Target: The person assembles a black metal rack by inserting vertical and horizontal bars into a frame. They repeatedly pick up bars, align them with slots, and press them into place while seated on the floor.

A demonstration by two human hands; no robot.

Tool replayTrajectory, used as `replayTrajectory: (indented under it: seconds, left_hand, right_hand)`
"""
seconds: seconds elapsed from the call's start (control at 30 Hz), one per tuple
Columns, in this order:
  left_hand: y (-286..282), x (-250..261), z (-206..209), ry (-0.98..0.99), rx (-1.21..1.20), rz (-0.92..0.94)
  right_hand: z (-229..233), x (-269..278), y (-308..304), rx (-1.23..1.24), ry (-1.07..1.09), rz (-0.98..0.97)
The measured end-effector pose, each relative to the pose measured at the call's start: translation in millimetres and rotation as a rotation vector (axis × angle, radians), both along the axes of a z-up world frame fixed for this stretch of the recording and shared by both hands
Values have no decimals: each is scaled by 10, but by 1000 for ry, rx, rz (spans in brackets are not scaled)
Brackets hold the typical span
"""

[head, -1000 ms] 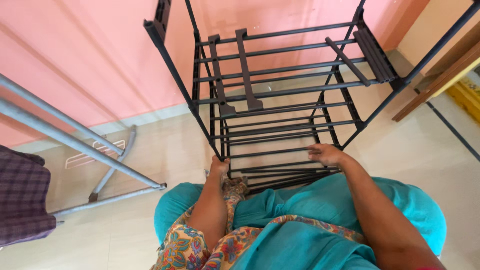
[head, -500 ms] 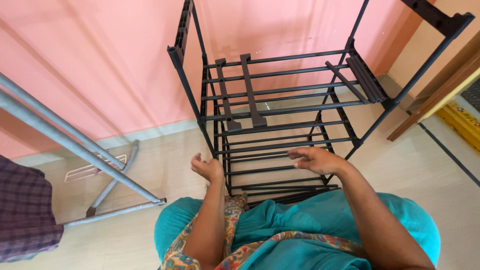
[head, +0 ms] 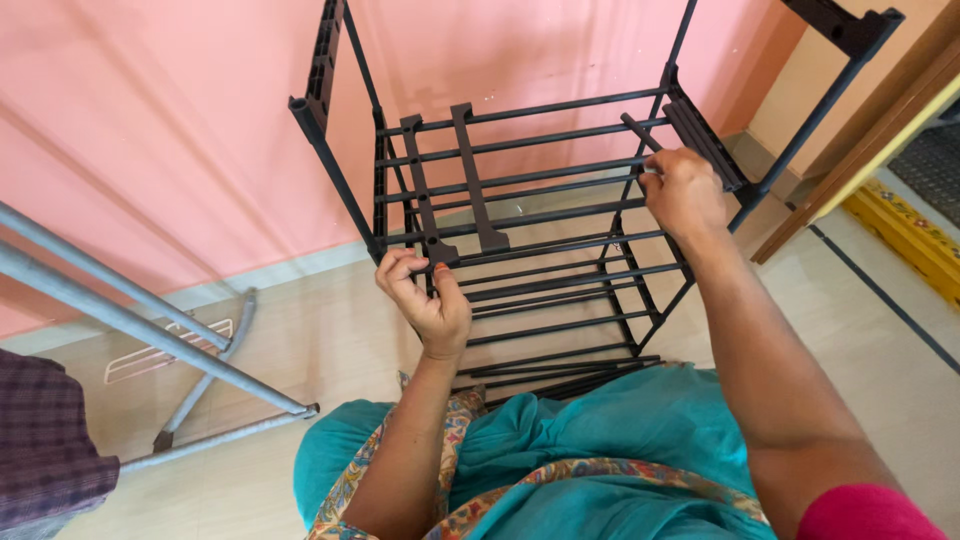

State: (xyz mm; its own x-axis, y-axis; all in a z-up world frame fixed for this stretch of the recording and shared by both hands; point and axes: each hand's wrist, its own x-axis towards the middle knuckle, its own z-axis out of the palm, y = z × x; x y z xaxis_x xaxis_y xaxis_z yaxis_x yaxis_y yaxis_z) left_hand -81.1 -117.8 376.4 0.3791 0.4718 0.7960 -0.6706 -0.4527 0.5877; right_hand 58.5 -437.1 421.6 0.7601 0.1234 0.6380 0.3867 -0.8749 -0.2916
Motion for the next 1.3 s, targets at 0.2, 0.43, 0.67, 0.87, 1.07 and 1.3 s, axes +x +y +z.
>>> replayTrajectory:
  seconds: [0.2,0.43,0.67,0.87,1.07,1.3]
  left_hand:
    - [108,8,270,-70,-52,26]
    - [679,60,729,-172,-97,65]
    - [1515,644,1072,-72,-492,-339]
    - [1913,1434,1368,379,-553,-469]
    - [2147,2334,1729,607,-425,-539]
    - [2216,3357,1856,681,-58,-464]
  right_hand:
    - [-166,661,-110,-300,255,-315]
    - [8,829,40,-311,408,-369]
    - [933,721,1069,318,392,241]
    - [1465,811,2209,533,422,563]
    - [1737,1282,2929,631,293,709]
    - [1780,2340,3504,742,164,905]
